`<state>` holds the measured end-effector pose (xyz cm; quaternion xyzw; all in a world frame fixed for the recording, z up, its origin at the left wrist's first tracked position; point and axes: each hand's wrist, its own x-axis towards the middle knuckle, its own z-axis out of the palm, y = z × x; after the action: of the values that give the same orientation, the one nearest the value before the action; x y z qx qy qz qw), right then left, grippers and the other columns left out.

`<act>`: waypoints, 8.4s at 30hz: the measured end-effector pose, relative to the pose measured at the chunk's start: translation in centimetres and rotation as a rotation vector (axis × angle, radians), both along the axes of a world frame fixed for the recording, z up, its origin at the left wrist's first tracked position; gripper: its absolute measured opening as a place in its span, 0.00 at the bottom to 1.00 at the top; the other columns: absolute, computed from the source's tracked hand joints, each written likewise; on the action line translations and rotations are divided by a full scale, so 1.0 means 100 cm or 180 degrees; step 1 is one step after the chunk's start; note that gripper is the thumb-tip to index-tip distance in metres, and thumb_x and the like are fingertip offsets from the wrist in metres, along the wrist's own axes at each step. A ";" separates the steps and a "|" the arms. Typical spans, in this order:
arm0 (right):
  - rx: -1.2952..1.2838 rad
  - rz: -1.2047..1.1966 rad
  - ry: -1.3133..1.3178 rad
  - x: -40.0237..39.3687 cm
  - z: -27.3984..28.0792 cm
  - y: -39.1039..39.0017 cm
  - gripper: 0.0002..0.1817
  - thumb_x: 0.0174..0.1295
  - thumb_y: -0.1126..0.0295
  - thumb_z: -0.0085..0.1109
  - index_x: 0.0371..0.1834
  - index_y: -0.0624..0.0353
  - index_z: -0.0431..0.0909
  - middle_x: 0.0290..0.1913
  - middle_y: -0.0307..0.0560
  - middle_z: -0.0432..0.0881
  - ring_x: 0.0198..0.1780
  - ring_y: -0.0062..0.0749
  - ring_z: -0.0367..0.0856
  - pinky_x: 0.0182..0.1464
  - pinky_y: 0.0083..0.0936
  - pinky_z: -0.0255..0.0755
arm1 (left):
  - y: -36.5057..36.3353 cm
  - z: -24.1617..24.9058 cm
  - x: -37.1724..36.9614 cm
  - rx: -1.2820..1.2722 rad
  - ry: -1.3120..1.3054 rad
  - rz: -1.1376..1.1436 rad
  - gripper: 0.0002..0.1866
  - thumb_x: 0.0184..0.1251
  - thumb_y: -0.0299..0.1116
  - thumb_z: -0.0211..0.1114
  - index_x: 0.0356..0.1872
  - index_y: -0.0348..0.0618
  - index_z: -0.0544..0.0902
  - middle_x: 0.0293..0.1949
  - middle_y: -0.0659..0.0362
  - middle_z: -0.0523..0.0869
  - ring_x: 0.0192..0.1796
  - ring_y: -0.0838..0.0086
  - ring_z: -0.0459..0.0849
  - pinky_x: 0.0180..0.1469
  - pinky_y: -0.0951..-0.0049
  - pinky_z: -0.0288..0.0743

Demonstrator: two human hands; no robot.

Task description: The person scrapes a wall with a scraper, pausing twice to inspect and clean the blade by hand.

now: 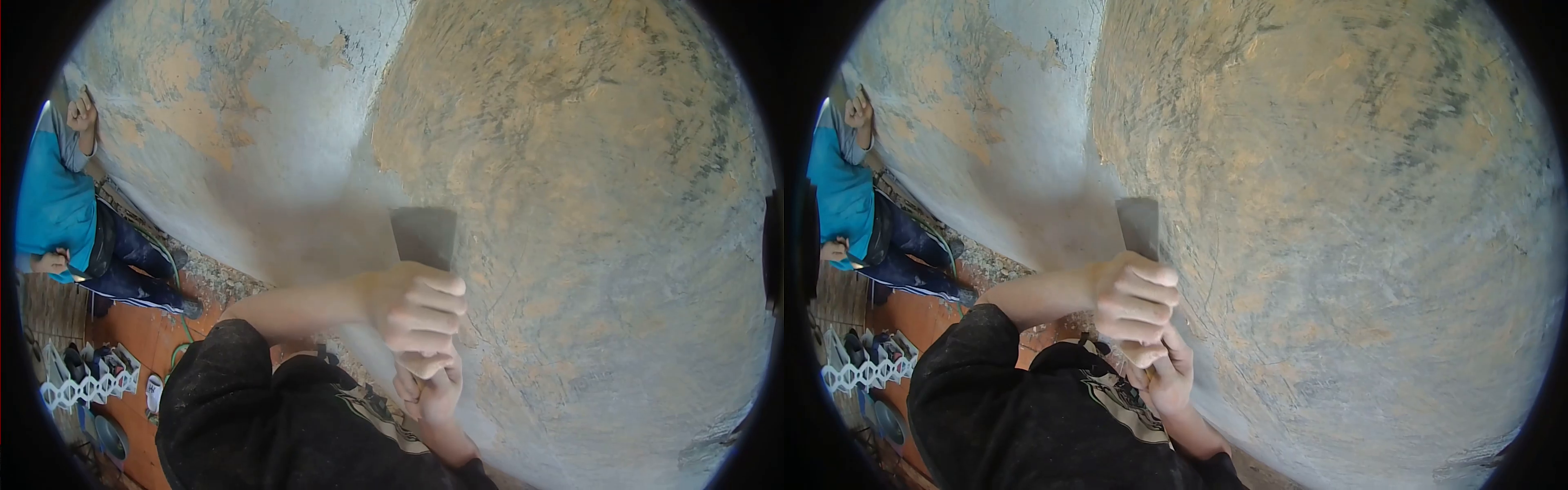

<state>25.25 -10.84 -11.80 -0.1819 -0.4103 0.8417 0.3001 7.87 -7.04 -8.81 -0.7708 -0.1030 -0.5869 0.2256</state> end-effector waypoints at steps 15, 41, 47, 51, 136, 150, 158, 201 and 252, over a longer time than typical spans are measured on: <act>-0.0273 0.0070 -0.0142 -0.060 0.026 0.018 0.09 0.72 0.65 0.44 0.40 0.57 0.70 0.25 0.40 0.70 0.12 0.15 0.56 0.12 0.14 0.45 | 0.009 0.017 -0.054 -0.0070 -0.0225 0.0397 0.15 0.39 0.30 0.60 0.07 0.47 0.61 0.11 0.64 0.60 0.15 0.74 0.60 0.21 0.73 0.53; 0.0348 -0.0354 0.0146 -0.087 -0.007 -0.005 0.08 0.73 0.60 0.43 0.46 0.50 0.65 0.27 0.37 0.67 0.13 0.18 0.55 0.13 0.16 0.41 | 0.005 0.015 -0.069 -0.0074 0.0438 0.0074 0.17 0.46 0.32 0.63 0.08 0.47 0.63 0.13 0.64 0.63 0.18 0.73 0.64 0.22 0.75 0.58; 0.0486 -0.0392 0.0161 -0.087 -0.011 -0.003 0.10 0.73 0.58 0.44 0.47 0.51 0.64 0.27 0.37 0.67 0.15 0.18 0.58 0.14 0.17 0.44 | 0.007 0.021 -0.080 -0.0058 0.0606 0.0031 0.16 0.48 0.32 0.61 0.08 0.46 0.64 0.13 0.64 0.64 0.18 0.73 0.64 0.22 0.75 0.59; 0.0426 -0.0410 0.0083 -0.077 -0.025 -0.017 0.08 0.73 0.61 0.43 0.48 0.51 0.63 0.29 0.38 0.67 0.18 0.19 0.61 0.16 0.18 0.46 | 0.001 0.011 -0.066 -0.0138 0.0741 -0.0113 0.17 0.53 0.32 0.58 0.09 0.46 0.63 0.13 0.64 0.62 0.16 0.73 0.66 0.24 0.75 0.60; 0.0318 -0.0783 -0.2439 0.077 -0.211 -0.069 0.12 0.64 0.64 0.52 0.28 0.62 0.73 0.19 0.36 0.69 0.19 0.17 0.67 0.21 0.21 0.60 | -0.068 -0.236 0.059 -0.2694 0.0881 -0.0065 0.08 0.53 0.33 0.64 0.23 0.43 0.75 0.24 0.59 0.76 0.32 0.66 0.76 0.43 0.66 0.67; 0.0055 -0.3243 -0.4156 0.230 -0.188 -0.192 0.18 0.65 0.58 0.49 0.40 0.61 0.82 0.26 0.56 0.80 0.28 0.43 0.80 0.36 0.34 0.72 | -0.040 -0.260 0.252 -0.2976 0.2701 -0.1568 0.16 0.50 0.22 0.61 0.43 0.44 0.84 0.49 0.56 0.85 0.57 0.65 0.79 0.61 0.63 0.67; 0.0270 -0.5577 -0.3656 0.265 -0.110 -0.308 0.12 0.62 0.69 0.58 0.45 0.62 0.81 0.36 0.52 0.84 0.36 0.37 0.83 0.43 0.28 0.75 | -0.107 -0.170 0.382 -0.2494 0.1520 -0.2328 0.19 0.49 0.16 0.64 0.45 0.42 0.83 0.51 0.53 0.83 0.54 0.60 0.81 0.59 0.60 0.71; 0.0146 -0.6300 -0.0514 0.184 -0.081 -0.539 0.16 0.65 0.67 0.58 0.52 0.63 0.71 0.19 0.30 0.64 0.18 0.11 0.57 0.21 0.15 0.50 | -0.397 -0.089 0.414 -0.2172 0.2040 -0.5304 0.29 0.55 0.18 0.64 0.60 0.38 0.70 0.62 0.36 0.66 0.55 0.50 0.80 0.52 0.59 0.79; 0.3111 -0.7097 0.1908 0.109 0.049 -0.528 0.11 0.64 0.69 0.38 0.43 0.64 0.67 0.15 0.37 0.62 0.10 0.22 0.58 0.12 0.21 0.59 | -0.322 -0.086 0.364 -0.2565 0.3993 -0.6206 0.26 0.60 0.22 0.63 0.61 0.36 0.69 0.62 0.44 0.69 0.51 0.60 0.83 0.51 0.64 0.78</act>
<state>36.16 -63.60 -6.94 -0.1010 -0.2179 -0.1017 0.9654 44.30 -39.21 -17.40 -0.6888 0.4689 0.0364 -0.5517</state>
